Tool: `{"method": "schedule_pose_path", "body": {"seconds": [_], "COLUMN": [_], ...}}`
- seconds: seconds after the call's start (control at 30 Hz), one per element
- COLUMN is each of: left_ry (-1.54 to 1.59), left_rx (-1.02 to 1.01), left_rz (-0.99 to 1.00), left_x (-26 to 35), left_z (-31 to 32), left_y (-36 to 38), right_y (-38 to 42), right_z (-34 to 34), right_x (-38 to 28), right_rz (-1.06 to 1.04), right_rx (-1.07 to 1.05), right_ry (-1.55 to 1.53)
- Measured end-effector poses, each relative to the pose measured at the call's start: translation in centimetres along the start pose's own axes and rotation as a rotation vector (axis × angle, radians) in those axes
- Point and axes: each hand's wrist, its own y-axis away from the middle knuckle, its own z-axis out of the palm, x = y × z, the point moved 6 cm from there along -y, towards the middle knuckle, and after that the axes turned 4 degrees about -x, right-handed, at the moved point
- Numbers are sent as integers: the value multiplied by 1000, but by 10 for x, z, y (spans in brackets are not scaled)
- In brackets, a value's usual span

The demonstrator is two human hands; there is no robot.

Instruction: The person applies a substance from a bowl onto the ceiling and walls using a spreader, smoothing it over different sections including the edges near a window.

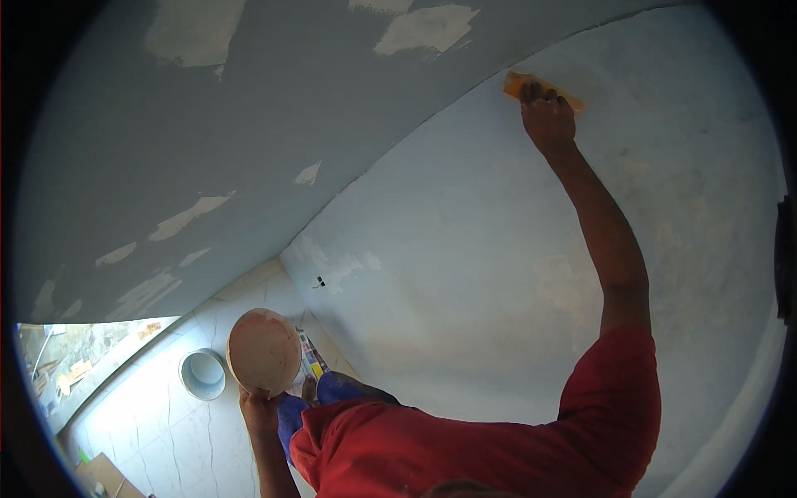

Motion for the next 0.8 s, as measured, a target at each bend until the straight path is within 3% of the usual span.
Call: {"method": "schedule_pose_path", "body": {"seconds": [0.07, 0.17, 0.23, 0.3, 0.37, 0.4, 0.47, 0.6, 0.67, 0.73, 0.8], "left_ry": [93, -62, -221, -105, 3, 48, 88, 3, 48, -144, 3], "left_rx": [39, -32, -24, -30, -40, -13, 17, -47, -44, -116, -69], "left_rz": [-43, -6, 61, 10, -48, -60, -76, -53, -67, 62, 9], "left_x": [-2, -12, -11, -11, -7, -2, -4, -6, -10, -19, -6], "left_z": [-1, -7, -11, -9, -1, 5, 4, 2, -3, -15, -1], "left_y": [0, -3, -5, -5, -3, -2, -3, -7, -8, -15, -7], "right_y": [1, 21, 31, 24, 17, 13, 3, 12, 32, 53, 48], "right_z": [5, 11, 6, 2, -22, -23, -16, 1, 10, 4, -2], "right_x": [-15, -56, -59, -52, -18, -9, 8, -10, -53, -84, -75], "right_rz": [-59, -234, -241, -257, -107, -107, -7, -42, -269, -369, -327], "right_rx": [-35, -159, -208, -241, 123, 119, 97, 59, -134, -243, -219], "right_ry": [-69, -143, -212, -274, -205, -206, -67, -31, -196, -298, -356]}}
